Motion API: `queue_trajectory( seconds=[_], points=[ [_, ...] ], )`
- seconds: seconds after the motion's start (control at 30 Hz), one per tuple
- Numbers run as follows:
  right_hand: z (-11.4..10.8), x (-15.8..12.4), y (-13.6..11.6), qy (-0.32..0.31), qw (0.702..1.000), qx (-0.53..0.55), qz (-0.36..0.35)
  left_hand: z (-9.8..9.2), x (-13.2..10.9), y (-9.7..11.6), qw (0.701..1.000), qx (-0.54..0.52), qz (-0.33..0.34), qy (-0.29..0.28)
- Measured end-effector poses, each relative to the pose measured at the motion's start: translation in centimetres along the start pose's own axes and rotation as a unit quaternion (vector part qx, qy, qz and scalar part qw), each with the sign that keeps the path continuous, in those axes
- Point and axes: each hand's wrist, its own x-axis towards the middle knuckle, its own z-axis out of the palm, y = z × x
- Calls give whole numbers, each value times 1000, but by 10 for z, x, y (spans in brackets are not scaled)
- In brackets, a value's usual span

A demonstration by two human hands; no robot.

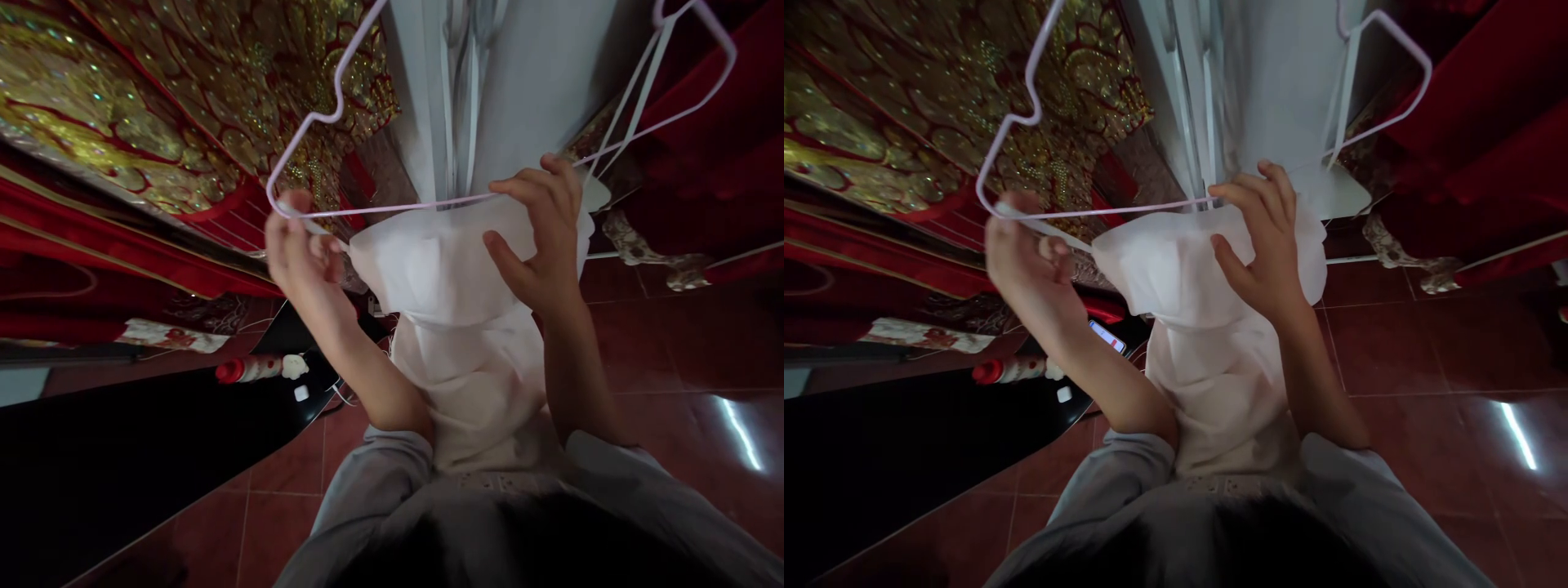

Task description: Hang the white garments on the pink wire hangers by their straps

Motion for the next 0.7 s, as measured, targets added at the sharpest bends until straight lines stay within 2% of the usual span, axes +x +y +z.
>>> queue_trajectory(
  seconds=[0.1, 0.17, 0.23, 0.37, 0.4, 0.43, 0.5, 0.6, 0.7],
  points=[
    [-2, 1, -7, -6, 1000, -8, -7, 9, -16, -10, 992, -13, -35, -117],
    [-6, 3, -8, -19, 999, 0, -29, 18, -24, -10, 988, -31, -20, -149],
    [-13, 9, -2, 3, 998, 35, -55, 26, -29, -9, 987, -44, 5, -154],
    [-34, 24, 34, 213, 969, 102, -67, 31, -31, -11, 984, -68, 22, -163],
    [-41, 27, 43, 236, 965, 97, -64, 31, -31, -13, 983, -69, 21, -166],
    [-46, 30, 50, 231, 968, 85, -55, 30, -31, -14, 983, -67, 20, -168],
    [-55, 35, 55, 179, 982, 63, -4, 31, -31, -17, 983, -64, 20, -171],
    [-56, 41, 39, 148, 982, 86, 75, 32, -30, -22, 982, -75, 32, -173],
    [-46, 50, 17, 146, 977, 135, 72, 34, -30, -25, 983, -72, 45, -161]
  ],
)
